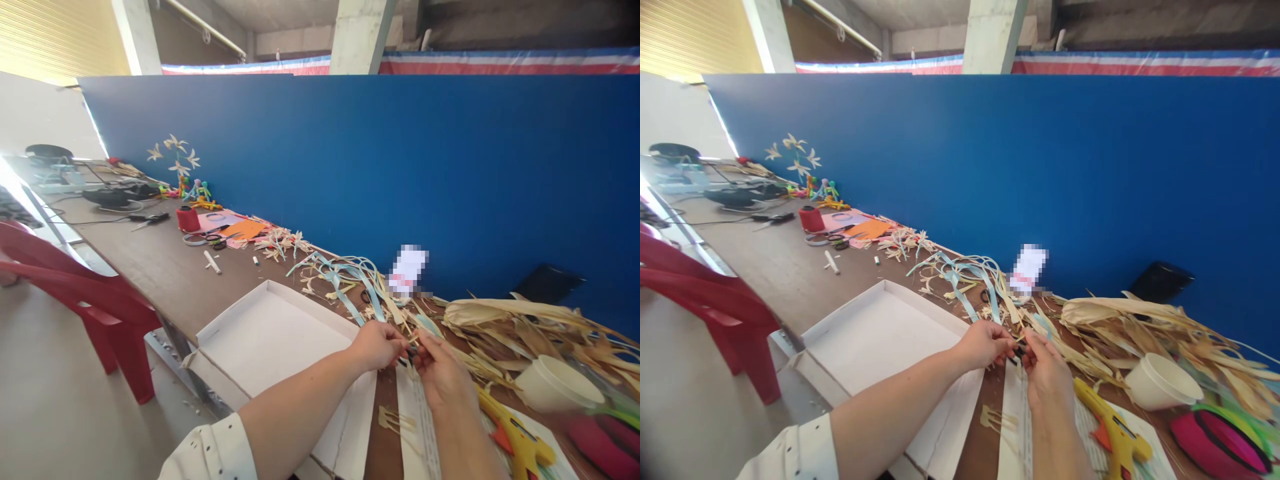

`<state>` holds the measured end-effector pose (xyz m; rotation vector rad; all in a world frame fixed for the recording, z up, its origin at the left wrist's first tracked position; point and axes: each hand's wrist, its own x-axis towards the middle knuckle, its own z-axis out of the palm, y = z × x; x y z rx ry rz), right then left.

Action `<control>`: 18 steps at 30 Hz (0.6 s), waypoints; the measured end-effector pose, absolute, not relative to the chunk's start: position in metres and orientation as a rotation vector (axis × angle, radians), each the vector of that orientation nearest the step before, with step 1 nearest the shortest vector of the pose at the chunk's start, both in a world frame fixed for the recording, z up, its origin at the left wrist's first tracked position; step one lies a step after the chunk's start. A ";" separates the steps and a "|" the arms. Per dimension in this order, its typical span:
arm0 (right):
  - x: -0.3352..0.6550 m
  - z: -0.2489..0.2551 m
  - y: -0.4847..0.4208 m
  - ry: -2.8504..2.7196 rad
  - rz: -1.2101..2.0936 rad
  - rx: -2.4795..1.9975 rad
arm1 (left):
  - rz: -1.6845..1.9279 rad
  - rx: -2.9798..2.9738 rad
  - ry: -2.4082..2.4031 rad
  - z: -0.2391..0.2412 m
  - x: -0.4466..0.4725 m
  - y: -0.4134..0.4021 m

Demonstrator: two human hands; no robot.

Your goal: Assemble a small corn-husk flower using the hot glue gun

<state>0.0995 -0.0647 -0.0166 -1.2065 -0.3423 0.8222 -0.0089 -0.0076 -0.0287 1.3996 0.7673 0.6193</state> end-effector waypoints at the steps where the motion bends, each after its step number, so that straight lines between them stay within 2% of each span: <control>1: 0.100 -0.017 -0.065 -0.340 0.837 -1.200 | 0.615 1.426 0.765 -0.028 -0.010 -0.008; 13: 0.099 -0.015 -0.068 -0.394 0.991 -1.254 | 0.635 1.329 0.804 -0.026 -0.009 -0.006; 18: 0.103 -0.019 -0.066 -0.415 0.828 -1.302 | 0.643 1.337 0.800 -0.025 -0.010 -0.006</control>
